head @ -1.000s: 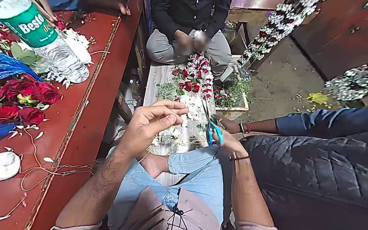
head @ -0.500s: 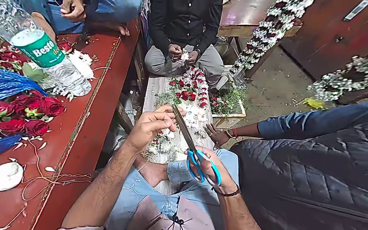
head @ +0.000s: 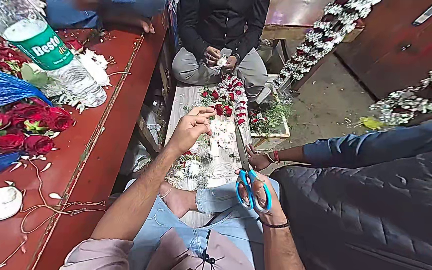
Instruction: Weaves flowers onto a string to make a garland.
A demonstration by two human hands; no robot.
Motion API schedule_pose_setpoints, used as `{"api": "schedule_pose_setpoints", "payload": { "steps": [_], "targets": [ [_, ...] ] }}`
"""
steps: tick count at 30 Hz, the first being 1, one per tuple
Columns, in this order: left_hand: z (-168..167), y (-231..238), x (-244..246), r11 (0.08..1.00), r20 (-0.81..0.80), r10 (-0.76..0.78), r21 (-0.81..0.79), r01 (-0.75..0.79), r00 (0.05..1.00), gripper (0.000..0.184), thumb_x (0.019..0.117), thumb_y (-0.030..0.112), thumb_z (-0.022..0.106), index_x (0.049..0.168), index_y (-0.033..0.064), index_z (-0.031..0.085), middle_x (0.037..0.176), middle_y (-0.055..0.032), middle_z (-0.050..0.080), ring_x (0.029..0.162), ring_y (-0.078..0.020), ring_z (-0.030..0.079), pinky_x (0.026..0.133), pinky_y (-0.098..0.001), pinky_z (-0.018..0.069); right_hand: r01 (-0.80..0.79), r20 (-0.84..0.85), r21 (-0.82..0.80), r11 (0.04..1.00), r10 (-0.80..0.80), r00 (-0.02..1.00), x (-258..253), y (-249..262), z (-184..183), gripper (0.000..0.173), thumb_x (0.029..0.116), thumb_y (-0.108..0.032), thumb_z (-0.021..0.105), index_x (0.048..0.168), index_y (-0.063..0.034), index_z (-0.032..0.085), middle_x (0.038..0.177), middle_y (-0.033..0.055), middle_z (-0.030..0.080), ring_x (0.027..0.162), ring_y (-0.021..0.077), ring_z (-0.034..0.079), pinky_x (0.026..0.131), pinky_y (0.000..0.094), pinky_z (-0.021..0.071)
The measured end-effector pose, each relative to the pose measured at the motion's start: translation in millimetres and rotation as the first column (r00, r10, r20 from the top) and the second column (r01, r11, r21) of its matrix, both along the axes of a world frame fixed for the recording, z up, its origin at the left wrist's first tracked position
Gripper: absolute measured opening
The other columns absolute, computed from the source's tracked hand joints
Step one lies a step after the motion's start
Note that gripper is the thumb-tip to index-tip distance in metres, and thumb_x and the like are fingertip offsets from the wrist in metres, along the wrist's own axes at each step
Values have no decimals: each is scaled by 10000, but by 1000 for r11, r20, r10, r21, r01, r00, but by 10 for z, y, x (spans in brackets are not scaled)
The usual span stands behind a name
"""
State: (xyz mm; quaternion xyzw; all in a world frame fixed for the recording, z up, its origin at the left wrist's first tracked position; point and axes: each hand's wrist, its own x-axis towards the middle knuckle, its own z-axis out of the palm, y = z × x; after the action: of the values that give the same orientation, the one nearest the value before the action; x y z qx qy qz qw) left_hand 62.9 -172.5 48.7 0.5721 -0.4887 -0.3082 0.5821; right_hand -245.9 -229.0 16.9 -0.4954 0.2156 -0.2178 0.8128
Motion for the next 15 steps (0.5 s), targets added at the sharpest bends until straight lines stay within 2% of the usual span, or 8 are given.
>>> {"api": "schedule_pose_setpoints", "payload": {
  "steps": [5,8,10,12,14,15],
  "targets": [
    [67,-157,-55,995,120,-21,-90,32,993,221,905,30,554,783,5,737,1465,-158,554,1446,-243,443,1203,-416,399,45,33,31,999,-46,998,-95,-74,-153,611,931,-534,697,1221,2,663,709,37,658,484,95,579,444,246,516],
    [-51,-94,-265,997,160,-68,-25,73,985,188,902,56,572,790,31,721,1458,-132,549,1397,-238,483,1143,-434,448,85,-13,4,996,-85,996,-104,-158,-325,631,940,-542,682,1225,20,656,705,28,654,486,93,576,446,243,514],
    [-324,-16,-531,981,112,-175,100,164,978,176,920,73,612,793,14,720,1425,-126,572,1352,-225,521,1105,-440,477,120,-85,-13,993,-121,989,-93,-238,-503,621,958,-525,672,1228,33,647,680,24,638,481,96,571,446,248,516],
    [-667,90,-817,942,25,-271,212,260,962,211,951,118,611,831,-11,726,1407,-133,600,1356,-206,531,1120,-417,466,147,-172,-51,988,-153,973,-58,-337,-712,513,1007,-425,642,1210,47,654,658,31,615,473,106,554,440,260,509],
    [-910,224,-1065,913,-50,-316,256,318,948,250,961,141,583,842,-23,728,1403,-153,606,1366,-201,524,1139,-387,442,150,-302,-117,982,-180,936,-4,-436,-864,376,1036,-321,613,1132,36,684,653,45,609,474,127,546,438,282,502],
    [-957,289,-1165,904,-91,-326,261,339,941,250,964,136,581,851,-27,732,1396,-164,604,1354,-202,533,1127,-372,454,142,-385,-158,977,-193,903,31,-489,-919,333,1021,-320,638,1040,6,701,642,41,615,475,131,551,441,288,501]
  ]
}}
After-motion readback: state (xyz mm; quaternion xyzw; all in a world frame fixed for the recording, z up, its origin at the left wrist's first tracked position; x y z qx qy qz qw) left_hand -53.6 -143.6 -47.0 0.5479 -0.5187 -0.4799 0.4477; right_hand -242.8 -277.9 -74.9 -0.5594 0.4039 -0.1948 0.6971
